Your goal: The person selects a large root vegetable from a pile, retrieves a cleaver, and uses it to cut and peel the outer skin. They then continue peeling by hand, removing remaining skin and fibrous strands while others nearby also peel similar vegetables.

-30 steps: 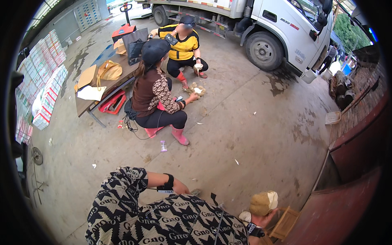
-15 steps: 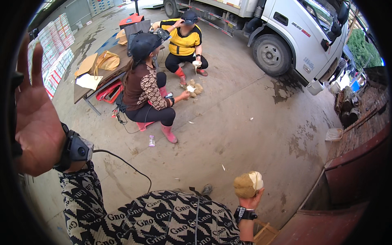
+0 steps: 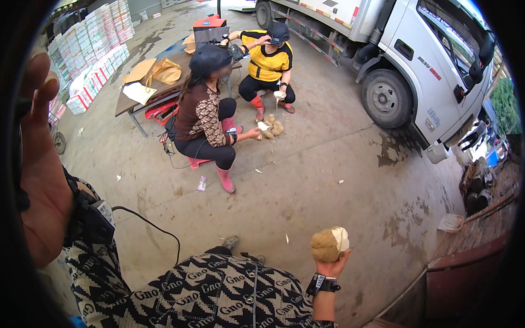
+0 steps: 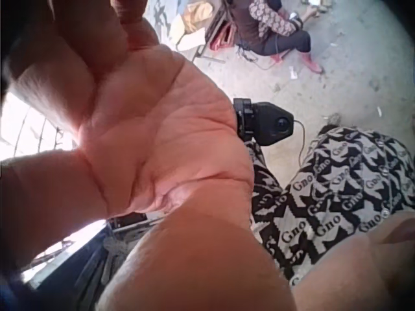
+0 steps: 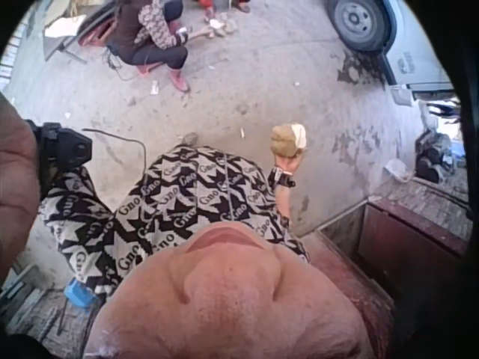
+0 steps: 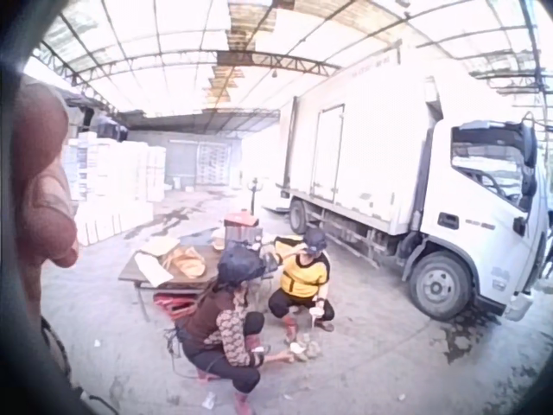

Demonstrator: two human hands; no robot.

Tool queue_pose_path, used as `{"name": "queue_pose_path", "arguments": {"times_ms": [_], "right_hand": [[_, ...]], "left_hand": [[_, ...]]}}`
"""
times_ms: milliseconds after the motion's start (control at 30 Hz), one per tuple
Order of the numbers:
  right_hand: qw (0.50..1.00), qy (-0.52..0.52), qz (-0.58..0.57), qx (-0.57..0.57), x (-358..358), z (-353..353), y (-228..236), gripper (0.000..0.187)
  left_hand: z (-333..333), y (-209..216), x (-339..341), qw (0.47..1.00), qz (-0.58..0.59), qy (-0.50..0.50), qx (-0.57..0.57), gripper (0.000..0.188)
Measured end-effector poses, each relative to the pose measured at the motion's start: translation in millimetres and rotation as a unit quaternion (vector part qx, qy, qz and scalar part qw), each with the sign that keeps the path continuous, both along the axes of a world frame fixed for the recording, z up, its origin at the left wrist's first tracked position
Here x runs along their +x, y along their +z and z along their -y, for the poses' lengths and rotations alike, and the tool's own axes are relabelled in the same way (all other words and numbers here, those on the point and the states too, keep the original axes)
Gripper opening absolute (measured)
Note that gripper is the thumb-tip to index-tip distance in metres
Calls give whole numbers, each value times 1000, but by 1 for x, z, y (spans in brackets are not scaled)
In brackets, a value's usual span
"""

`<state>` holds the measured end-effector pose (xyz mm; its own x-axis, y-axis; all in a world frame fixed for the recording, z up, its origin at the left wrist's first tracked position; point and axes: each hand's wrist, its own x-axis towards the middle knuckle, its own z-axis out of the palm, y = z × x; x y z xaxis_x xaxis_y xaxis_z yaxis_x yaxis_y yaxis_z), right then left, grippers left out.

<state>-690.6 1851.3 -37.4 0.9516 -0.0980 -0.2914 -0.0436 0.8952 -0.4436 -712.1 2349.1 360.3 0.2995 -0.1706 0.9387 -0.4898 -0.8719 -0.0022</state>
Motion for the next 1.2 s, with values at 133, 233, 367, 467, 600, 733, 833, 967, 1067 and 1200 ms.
{"name": "queue_pose_path", "arguments": {"times_ms": [133,233,367,467,600,733,833,967,1067,1200], "right_hand": [[1000,3,-1,-9,2,6,4,73],[1000,-16,5,-17,3,15,9,73],[998,-56,2,-11,4,22,14,71],[997,-70,6,-9,6,23,15,70],[997,-71,9,-15,10,18,15,70],[998,-64,8,-23,16,5,14,70],[998,-58,-19,-24,20,-7,17,71],[999,-45,-20,-23,25,-23,21,72],[998,-56,-11,2,28,-33,23,70],[999,-41,-11,-20,25,-40,24,71]], "left_hand": [[5,-8,11,1000,-5,-7,1,67],[1,-8,20,1000,-7,-11,0,68],[-8,-7,29,1000,-9,-25,-3,68],[-15,-6,35,1000,-10,-29,-5,69],[-25,-1,40,999,-11,-30,-14,70],[-36,7,46,999,-10,-31,-19,70],[-41,7,49,999,-12,-37,-19,71],[-54,13,51,999,-11,-37,-18,72],[-61,12,50,999,-9,-38,-19,72],[-67,8,47,999,-9,-42,-21,73]]}}
